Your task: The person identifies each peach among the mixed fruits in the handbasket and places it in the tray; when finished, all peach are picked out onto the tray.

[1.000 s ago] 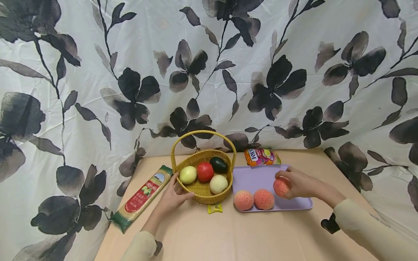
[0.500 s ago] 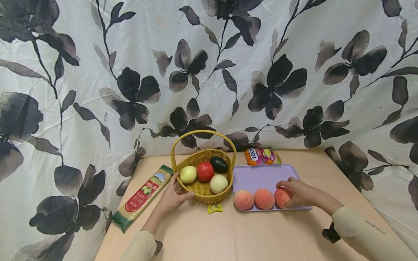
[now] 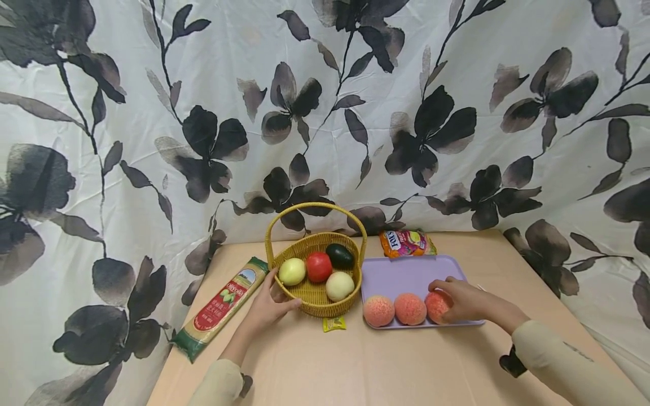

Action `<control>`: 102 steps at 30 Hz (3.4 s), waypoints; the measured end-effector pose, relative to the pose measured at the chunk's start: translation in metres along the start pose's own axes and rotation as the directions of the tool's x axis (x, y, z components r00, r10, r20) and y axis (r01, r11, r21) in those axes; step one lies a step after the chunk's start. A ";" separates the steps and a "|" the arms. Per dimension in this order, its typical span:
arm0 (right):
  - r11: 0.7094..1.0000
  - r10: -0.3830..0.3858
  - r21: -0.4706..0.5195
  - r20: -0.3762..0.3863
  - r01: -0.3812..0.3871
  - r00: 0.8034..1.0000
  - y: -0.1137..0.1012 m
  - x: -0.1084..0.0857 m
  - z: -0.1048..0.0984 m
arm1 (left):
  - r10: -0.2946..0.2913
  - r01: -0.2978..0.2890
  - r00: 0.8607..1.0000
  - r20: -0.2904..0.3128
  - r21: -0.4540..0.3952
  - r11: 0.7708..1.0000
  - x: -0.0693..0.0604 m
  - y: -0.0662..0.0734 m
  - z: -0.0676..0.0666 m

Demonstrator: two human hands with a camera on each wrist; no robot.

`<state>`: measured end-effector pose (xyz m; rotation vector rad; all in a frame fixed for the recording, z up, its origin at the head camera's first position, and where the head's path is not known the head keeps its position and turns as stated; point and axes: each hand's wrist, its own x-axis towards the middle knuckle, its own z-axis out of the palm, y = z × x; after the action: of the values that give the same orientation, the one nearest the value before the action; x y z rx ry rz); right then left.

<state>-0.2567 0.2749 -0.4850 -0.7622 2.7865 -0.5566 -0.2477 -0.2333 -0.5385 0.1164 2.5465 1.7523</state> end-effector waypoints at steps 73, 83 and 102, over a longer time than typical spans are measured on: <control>0.929 0.102 -0.365 0.408 0.060 0.907 -0.206 0.204 -0.003 | 0.002 0.001 1.000 0.028 -0.110 0.994 0.000 0.005 0.010; 0.926 0.038 -0.353 0.431 0.130 0.901 -0.204 0.206 0.006 | 0.006 -0.004 1.000 0.027 -0.102 0.995 -0.001 0.004 0.008; 0.919 -0.120 -0.292 0.431 0.264 0.895 -0.198 0.203 0.011 | -0.019 0.021 1.000 0.019 -0.123 0.992 -0.002 -0.002 0.004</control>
<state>-0.3367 0.0074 -0.4330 -1.0954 2.4500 0.0746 -0.2449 -0.2303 -0.5422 0.1003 2.4109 1.8864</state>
